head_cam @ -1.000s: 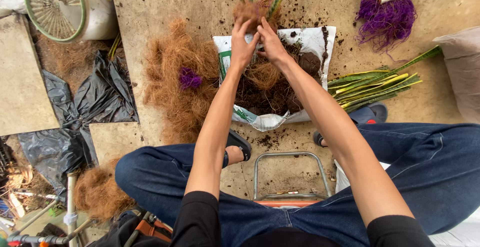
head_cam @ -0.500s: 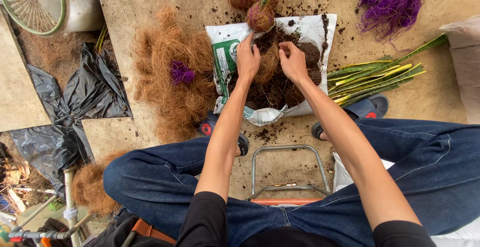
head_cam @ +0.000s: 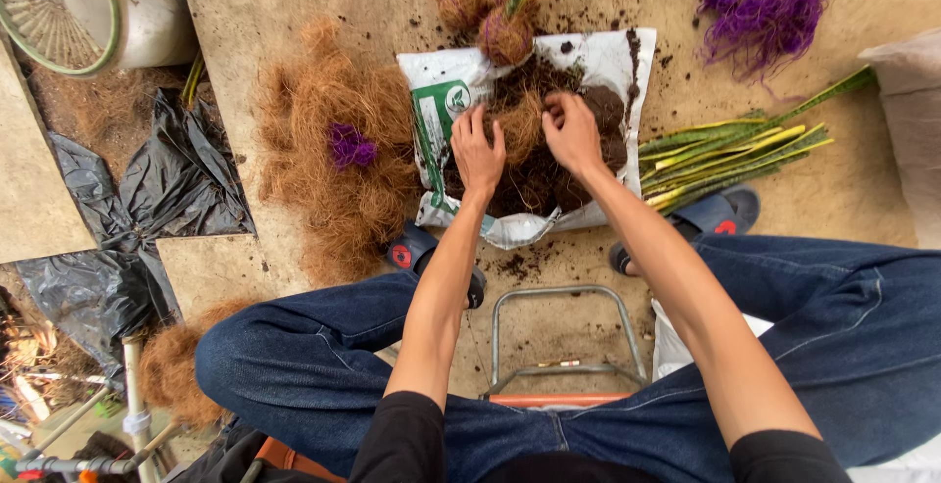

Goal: The person wraps a plant's root ball with coconut coir and then secures it with purple string. They handle the plant, coir, and string by hand, wrapping the string around the root ball multiple times and tying it off.

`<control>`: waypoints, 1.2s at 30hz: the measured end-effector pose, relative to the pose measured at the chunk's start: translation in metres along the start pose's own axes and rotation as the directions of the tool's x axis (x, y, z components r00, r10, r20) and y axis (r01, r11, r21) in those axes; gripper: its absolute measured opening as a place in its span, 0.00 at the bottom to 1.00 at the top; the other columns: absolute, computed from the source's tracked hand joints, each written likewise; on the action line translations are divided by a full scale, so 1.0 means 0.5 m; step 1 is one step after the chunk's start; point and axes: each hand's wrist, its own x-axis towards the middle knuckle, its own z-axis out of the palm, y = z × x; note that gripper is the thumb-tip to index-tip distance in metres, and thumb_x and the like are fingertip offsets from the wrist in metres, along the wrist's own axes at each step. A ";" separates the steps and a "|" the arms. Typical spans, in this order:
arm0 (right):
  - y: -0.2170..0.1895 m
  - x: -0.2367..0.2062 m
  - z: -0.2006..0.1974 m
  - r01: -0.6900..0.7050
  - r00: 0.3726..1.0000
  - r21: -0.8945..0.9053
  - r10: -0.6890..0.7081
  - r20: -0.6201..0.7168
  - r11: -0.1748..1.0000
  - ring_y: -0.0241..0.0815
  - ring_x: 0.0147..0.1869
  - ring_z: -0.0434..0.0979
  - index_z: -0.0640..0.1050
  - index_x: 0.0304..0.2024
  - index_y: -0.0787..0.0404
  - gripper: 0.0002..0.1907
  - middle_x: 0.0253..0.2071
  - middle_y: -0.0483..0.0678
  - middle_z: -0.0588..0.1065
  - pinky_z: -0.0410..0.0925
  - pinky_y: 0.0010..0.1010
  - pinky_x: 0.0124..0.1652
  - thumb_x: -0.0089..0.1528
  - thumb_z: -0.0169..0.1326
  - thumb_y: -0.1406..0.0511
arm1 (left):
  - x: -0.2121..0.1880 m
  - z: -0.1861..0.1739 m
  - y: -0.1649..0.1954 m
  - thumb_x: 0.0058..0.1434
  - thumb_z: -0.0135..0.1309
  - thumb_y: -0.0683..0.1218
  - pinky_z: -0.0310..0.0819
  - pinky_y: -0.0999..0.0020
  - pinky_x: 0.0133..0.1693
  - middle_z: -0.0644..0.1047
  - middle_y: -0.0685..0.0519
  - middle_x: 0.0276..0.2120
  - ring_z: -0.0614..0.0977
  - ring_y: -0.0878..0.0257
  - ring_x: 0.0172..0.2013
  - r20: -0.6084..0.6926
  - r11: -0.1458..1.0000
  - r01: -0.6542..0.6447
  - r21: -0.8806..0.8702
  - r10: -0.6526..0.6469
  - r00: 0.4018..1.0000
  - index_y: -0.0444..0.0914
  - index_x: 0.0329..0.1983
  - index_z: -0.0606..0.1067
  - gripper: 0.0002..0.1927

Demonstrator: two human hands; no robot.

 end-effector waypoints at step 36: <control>-0.006 -0.151 -0.041 0.281 0.928 -0.739 0.024 0.372 0.612 0.52 0.80 0.50 0.52 0.75 0.58 0.52 0.78 0.57 0.49 0.55 0.54 0.69 0.58 0.66 0.52 | -0.143 -0.068 0.060 0.52 0.60 0.71 0.57 0.45 0.66 0.57 0.36 0.72 0.60 0.41 0.70 0.548 0.994 0.077 -0.074 -0.024 0.836 0.37 0.73 0.59 0.54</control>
